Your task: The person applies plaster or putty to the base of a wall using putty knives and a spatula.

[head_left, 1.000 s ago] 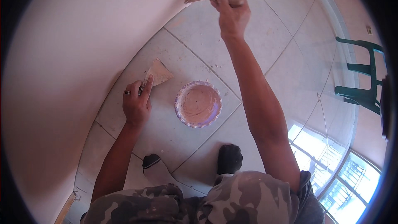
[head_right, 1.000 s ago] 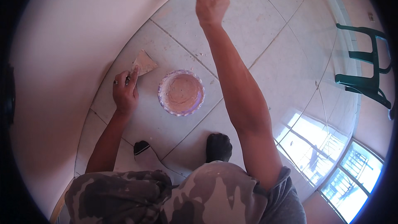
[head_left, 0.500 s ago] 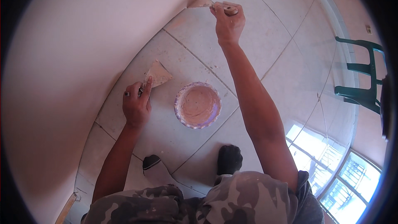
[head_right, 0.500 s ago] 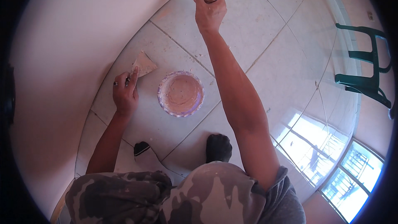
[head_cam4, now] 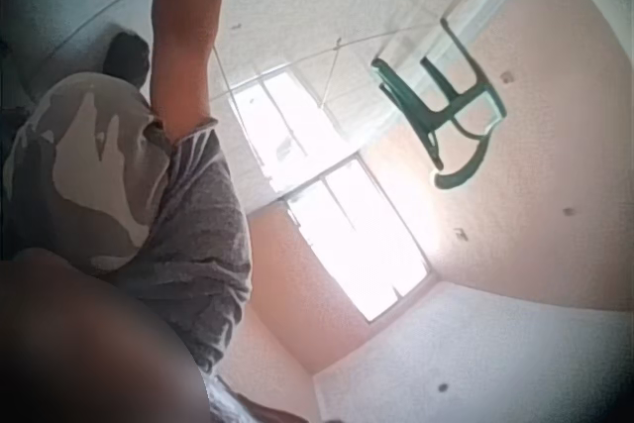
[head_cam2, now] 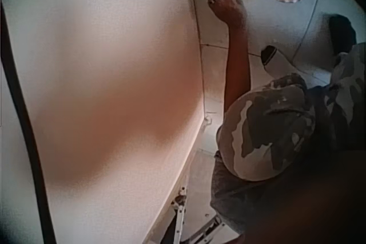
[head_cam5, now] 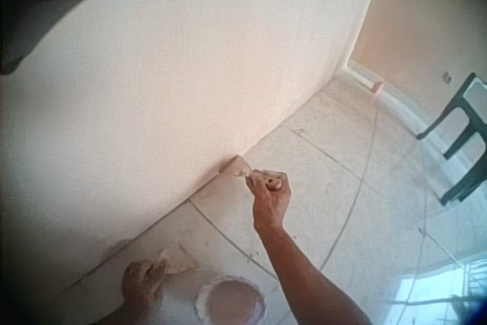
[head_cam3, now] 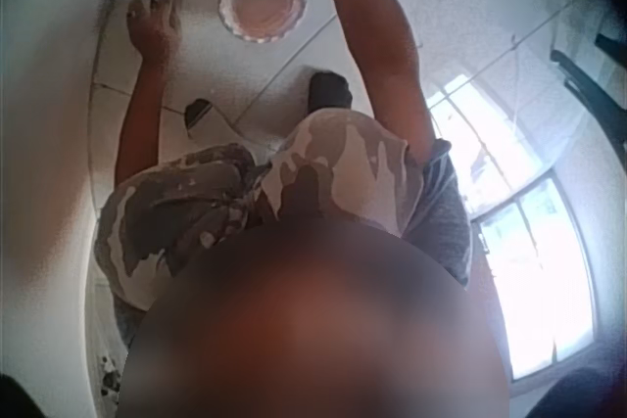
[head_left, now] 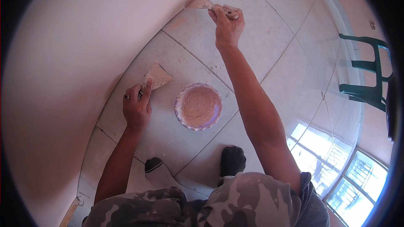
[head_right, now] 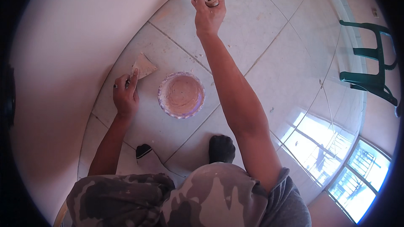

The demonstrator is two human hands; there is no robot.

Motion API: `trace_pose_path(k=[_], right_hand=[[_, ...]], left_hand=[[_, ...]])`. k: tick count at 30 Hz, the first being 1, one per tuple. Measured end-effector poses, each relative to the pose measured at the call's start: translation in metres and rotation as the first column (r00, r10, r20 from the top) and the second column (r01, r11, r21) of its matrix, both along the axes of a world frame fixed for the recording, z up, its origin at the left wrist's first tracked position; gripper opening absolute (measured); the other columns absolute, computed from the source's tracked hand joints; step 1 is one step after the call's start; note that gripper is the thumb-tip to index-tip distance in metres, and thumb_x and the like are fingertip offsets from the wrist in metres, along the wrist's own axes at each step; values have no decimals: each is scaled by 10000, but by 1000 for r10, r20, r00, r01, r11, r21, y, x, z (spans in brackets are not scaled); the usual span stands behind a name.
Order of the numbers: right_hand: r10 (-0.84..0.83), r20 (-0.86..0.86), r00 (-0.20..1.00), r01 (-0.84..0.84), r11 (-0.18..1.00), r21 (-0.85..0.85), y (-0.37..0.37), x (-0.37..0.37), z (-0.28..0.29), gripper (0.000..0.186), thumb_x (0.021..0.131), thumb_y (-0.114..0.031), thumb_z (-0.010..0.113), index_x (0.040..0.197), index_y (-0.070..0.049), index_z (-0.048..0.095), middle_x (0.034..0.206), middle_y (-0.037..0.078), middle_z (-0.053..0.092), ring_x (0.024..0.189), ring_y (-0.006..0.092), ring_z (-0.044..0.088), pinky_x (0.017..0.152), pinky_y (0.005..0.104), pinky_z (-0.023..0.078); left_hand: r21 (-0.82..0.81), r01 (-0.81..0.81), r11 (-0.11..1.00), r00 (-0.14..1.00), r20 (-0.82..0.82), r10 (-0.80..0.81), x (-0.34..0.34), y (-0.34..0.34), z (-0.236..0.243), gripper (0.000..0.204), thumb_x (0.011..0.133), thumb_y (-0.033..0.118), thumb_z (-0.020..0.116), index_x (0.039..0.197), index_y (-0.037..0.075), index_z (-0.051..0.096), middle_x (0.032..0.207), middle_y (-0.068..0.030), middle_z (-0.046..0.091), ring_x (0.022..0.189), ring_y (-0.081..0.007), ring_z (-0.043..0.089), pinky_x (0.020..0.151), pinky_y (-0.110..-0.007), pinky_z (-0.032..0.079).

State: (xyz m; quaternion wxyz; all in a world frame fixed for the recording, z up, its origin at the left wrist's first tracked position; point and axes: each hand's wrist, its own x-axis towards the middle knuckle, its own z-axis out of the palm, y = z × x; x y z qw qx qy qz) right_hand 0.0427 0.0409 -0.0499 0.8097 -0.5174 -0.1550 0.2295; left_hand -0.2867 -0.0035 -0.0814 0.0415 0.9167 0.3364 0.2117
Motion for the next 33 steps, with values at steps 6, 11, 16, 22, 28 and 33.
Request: trace_pose_path(k=[6, 11, 16, 22, 28, 33], right_hand=[[8, -119, 993, 14, 984, 176, -15, -1, 16, 267, 867, 20, 669, 1033, 22, 460, 1034, 183, 628, 926, 213, 657, 842, 352, 622], [-10, -63, 998, 16, 995, 95, -12, 3, 3, 254, 868, 31, 655, 1028, 12, 458, 1038, 182, 632, 917, 216, 657, 843, 351, 619], [28, -193, 981, 5, 986, 169, -1, -8, 7, 246, 866, 42, 645, 1026, 4, 462, 1047, 182, 630, 930, 213, 652, 848, 347, 615], [10, -145, 989, 11, 990, 142, -20, 4, 14, 261, 873, 29, 648, 1047, 13, 455, 1050, 189, 628, 938, 221, 652, 858, 354, 616], [47, -224, 973, -6, 983, 183, -3, 5, 15, 278, 874, 21, 648, 1066, 36, 447, 1038, 198, 632, 897, 244, 665, 848, 369, 623], [98, -237, 967, -15, 944, 330, -54, 38, 38, 257, 907, 8, 612, 1098, 66, 450, 1090, 240, 644, 982, 340, 687, 897, 418, 610]], left_hand=[[-5, -14, 1000, 1000, -23, 14, -2, -2, 3, 563, 804, 14, 621, 1344, 173, 636, 1064, -89, 549, 928, -273, 564, 834, -390, 483], [2, -9, 1000, 1000, -16, 9, 0, -2, 1, 561, 806, 12, 622, 1344, 172, 635, 1064, -89, 551, 936, -277, 566, 842, -391, 486], [-4, -7, 1000, 1000, -1, 7, 1, -3, 1, 564, 800, 8, 627, 1341, 169, 638, 1060, -85, 553, 938, -277, 567, 840, -396, 489], [21, -4, 1000, 1000, -12, 4, -1, -1, 6, 597, 784, -1, 631, 1358, 163, 622, 1044, -93, 555, 935, -276, 566, 841, -401, 491], [-1, 7, 1000, 1000, -10, -7, 1, -2, 1, 596, 793, 0, 612, 1369, 154, 612, 1057, -102, 552, 934, -283, 561, 833, -403, 485], [-9, 12, 1000, 999, -36, -12, 3, -4, 4, 607, 799, -37, 590, 1384, 124, 593, 1059, -118, 546, 944, -306, 563, 817, -414, 487]])
